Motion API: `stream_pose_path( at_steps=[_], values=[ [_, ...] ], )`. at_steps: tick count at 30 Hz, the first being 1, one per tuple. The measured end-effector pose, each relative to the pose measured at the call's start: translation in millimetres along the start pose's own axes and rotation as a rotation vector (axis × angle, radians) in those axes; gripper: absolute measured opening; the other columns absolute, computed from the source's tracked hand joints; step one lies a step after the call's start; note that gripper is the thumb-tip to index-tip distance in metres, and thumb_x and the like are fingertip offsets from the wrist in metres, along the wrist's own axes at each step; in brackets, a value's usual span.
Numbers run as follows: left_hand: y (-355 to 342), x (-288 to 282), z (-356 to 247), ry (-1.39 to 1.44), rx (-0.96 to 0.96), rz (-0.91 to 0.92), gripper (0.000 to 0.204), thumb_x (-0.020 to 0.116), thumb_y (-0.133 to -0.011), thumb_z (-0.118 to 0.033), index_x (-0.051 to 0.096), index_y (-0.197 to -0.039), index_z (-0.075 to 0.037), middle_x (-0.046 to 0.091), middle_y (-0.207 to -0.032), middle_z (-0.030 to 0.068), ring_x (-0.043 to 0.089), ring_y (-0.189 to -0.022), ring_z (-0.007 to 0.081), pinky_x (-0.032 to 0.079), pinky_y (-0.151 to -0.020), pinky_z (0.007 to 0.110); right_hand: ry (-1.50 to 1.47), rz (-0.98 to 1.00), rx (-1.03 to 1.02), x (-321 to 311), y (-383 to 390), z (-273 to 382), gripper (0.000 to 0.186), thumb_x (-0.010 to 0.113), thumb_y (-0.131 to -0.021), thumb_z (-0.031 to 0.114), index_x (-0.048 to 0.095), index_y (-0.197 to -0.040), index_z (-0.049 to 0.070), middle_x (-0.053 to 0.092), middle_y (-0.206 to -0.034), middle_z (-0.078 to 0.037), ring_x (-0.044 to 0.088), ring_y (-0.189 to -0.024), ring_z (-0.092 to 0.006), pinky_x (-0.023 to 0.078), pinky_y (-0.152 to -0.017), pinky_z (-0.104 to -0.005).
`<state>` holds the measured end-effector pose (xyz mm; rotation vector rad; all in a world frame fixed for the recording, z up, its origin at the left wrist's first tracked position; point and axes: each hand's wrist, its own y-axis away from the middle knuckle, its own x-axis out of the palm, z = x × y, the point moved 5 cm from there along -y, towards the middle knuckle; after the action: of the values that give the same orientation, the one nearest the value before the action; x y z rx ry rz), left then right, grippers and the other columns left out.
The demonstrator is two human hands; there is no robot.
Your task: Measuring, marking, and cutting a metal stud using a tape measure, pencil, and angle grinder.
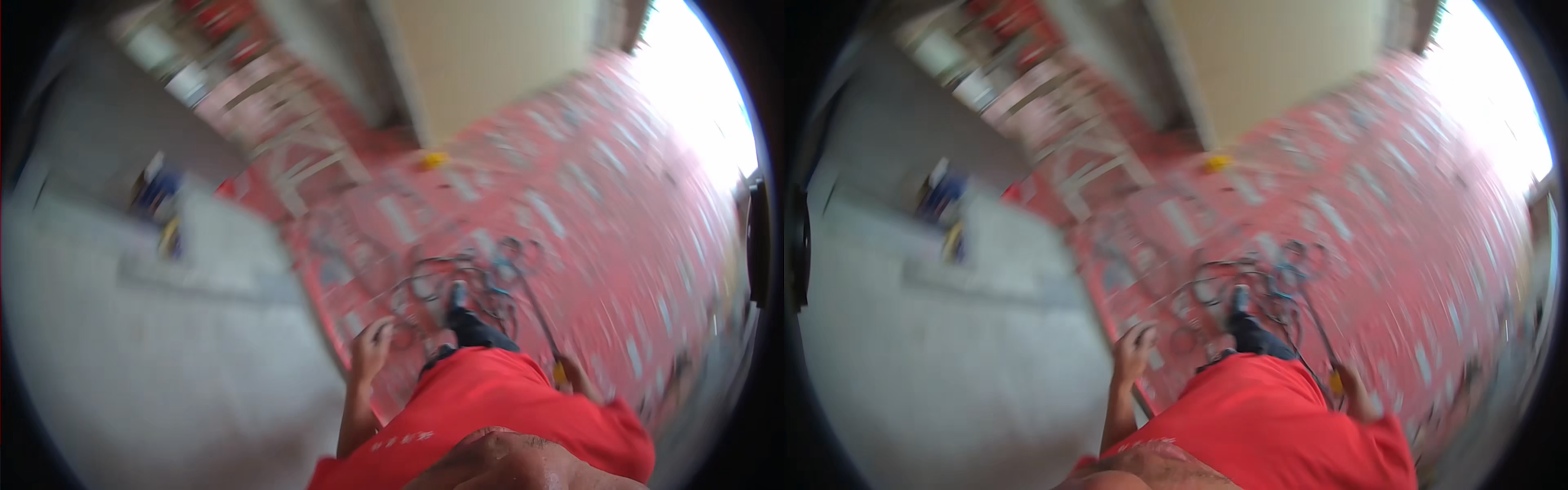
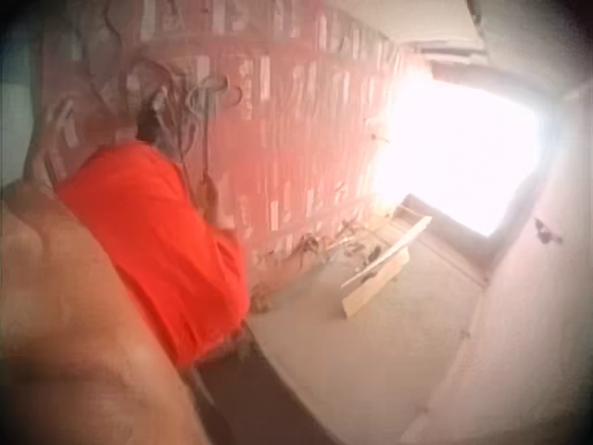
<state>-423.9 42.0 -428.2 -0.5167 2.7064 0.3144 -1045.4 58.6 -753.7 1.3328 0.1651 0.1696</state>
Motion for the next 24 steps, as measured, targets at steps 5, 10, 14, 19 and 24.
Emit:
stream_pose_path(
  at_steps=[5, 10, 14, 19, 24],
  values=[
    [-84, 18, -11, 0.049, -0.142, 0.011, 0.022, 0.051, -0.096, -0.011, 0.064, -0.109, 0.001, 0.063, -0.078, 0.0036, 0.059, -0.07, 0.01, 0.049, -0.061, 0.024, 0.713, -0.165, -1.163, 81, 29, 226, 0.038, 0.06, -0.09, 0.04, 0.069, -0.091, 0.004, 0.064, -0.073, -0.006, 0.064, -0.066, -0.0163, 0.051, -0.061, -0.0348],
    [-191, 57, -56, -0.031, -0.109, 0.235, 0.024, 0.051, -0.097, -0.013, 0.063, -0.112, 0.0, 0.064, -0.08, 0.0043, 0.061, -0.071, 0.0112, 0.05, -0.066, 0.027, -0.065, 0.063, -0.57, 137, 76, 377, 0.032, 0.064, -0.09, 0.039, 0.063, -0.088, 0.007, 0.06, -0.074, -0.002, 0.06, -0.065, -0.0125, 0.048, -0.058, -0.0303],
    [-283, 78, -77, -0.07, -0.042, 0.355, 0.024, 0.051, -0.097, -0.015, 0.063, -0.112, 0.0, 0.065, -0.08, 0.0039, 0.06, -0.071, 0.0106, 0.05, -0.066, 0.026, -0.358, 0.096, -0.638, 144, 71, 418, 0.034, 0.065, -0.089, 0.042, 0.061, -0.089, 0.008, 0.059, -0.077, -0.002, 0.056, -0.062, -0.0117, 0.045, -0.055, -0.0288],
    [-425, 131, -80, 0.061, 0.004, 0.441, 0.025, 0.049, -0.098, -0.014, 0.061, -0.113, 0.002, 0.06, -0.075, 0.0025, 0.056, -0.064, 0.0101, 0.049, -0.059, 0.025, -0.677, -0.196, -0.518, 120, 58, 402, 0.031, 0.063, -0.091, 0.039, 0.065, -0.086, 0.008, 0.061, -0.073, -0.002, 0.058, -0.058, -0.0126, 0.045, -0.052, -0.0293],
    [-521, 248, -170, 0.019, 0.164, 0.678, 0.024, 0.048, -0.098, -0.012, 0.06, -0.114, 0.001, 0.059, -0.076, 0.0021, 0.054, -0.064, 0.0091, 0.047, -0.059, 0.024, -1.227, -0.62, -0.35, 101, 61, 269, 0.03, 0.063, -0.09, 0.039, 0.065, -0.081, 0.01, 0.061, -0.068, -0.003, 0.057, -0.053, -0.0146, 0.046, -0.049, -0.0313]
  ],
)
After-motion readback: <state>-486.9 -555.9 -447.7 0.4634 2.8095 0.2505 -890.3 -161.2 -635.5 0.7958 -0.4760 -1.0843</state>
